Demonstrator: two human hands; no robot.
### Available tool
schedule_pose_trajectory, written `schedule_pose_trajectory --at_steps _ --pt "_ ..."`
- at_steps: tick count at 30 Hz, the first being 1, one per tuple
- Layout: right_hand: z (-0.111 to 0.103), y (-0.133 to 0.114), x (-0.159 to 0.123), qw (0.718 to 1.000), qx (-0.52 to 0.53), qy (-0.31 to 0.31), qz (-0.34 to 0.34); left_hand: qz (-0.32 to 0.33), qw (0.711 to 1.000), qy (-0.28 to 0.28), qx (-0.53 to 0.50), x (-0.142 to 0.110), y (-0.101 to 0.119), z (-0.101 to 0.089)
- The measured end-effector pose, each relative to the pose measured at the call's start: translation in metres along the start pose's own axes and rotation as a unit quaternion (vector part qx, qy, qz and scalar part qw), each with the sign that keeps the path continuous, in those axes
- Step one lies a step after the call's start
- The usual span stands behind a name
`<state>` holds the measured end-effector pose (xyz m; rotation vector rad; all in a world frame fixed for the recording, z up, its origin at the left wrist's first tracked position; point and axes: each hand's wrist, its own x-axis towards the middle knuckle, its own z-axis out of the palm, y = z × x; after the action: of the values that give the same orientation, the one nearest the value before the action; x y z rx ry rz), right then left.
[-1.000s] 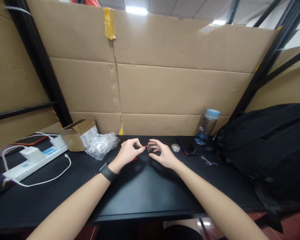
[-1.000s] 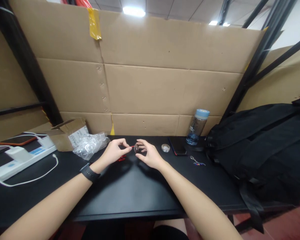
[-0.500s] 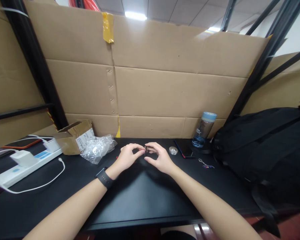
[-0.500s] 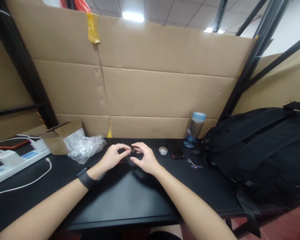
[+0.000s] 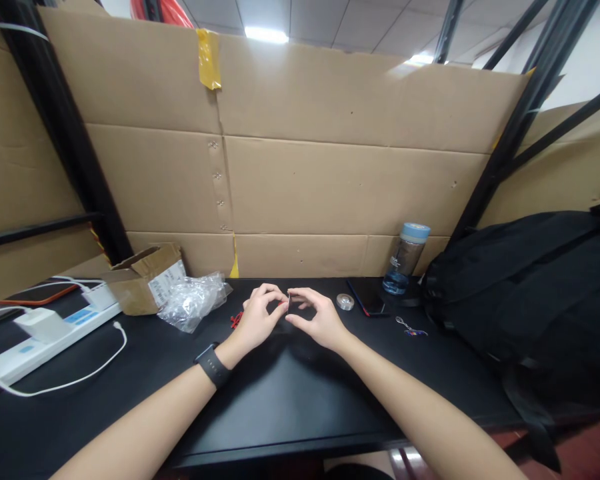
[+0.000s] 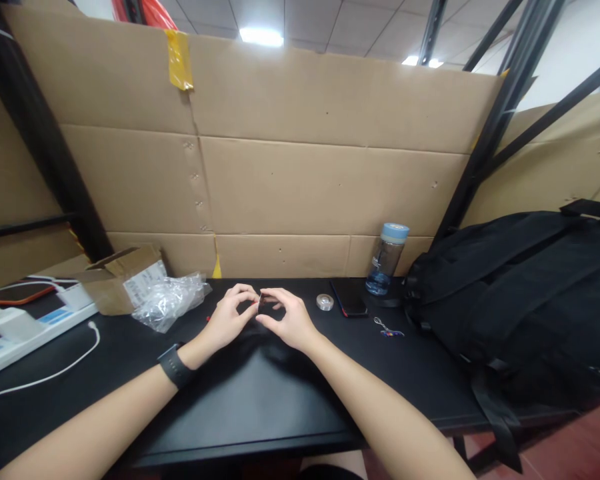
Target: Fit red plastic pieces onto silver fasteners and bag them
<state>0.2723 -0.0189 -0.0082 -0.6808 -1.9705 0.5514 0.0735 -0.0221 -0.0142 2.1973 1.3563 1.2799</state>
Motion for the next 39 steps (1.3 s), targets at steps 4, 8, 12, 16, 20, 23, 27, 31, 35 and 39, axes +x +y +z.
schedule_pose_trajectory --at_steps 4,8,12,16,20,23,27,31,35,39 --pt "-0.002 0.0 0.001 1.0 -0.028 0.001 -0.006 0.003 1.0 -0.004 0.005 -0.001 0.004 -0.001" --pt "-0.003 0.005 0.0 0.999 -0.048 0.0 -0.007 0.005 1.0 -0.008 0.019 -0.001 0.007 -0.002" --pt "-0.001 0.005 0.0 1.0 -0.028 -0.005 -0.01 0.008 0.999 -0.009 0.051 -0.003 0.008 -0.001" --pt "0.0 0.003 -0.001 0.999 -0.031 -0.01 -0.005 0.011 0.998 -0.015 0.065 -0.004 0.007 0.0" --pt "0.0 0.007 0.0 0.999 -0.036 -0.017 0.005 0.005 0.996 -0.031 0.08 -0.004 0.01 0.0" --pt "-0.002 0.009 -0.001 0.999 -0.036 -0.017 0.002 0.002 0.995 -0.042 0.096 -0.005 0.012 0.0" --pt "-0.002 0.007 0.0 0.999 -0.035 -0.025 -0.017 -0.005 0.993 -0.047 0.109 -0.005 0.011 0.001" --pt "-0.003 0.006 0.0 0.998 -0.051 -0.026 -0.023 -0.01 0.993 -0.043 0.11 -0.004 0.011 -0.001" --pt "-0.003 0.008 0.0 0.998 -0.056 -0.023 -0.023 -0.015 0.993 -0.036 0.114 -0.003 0.013 -0.003" --pt "-0.003 0.007 0.0 0.998 -0.052 -0.023 -0.024 -0.015 0.991 -0.04 0.126 -0.004 0.016 -0.003"
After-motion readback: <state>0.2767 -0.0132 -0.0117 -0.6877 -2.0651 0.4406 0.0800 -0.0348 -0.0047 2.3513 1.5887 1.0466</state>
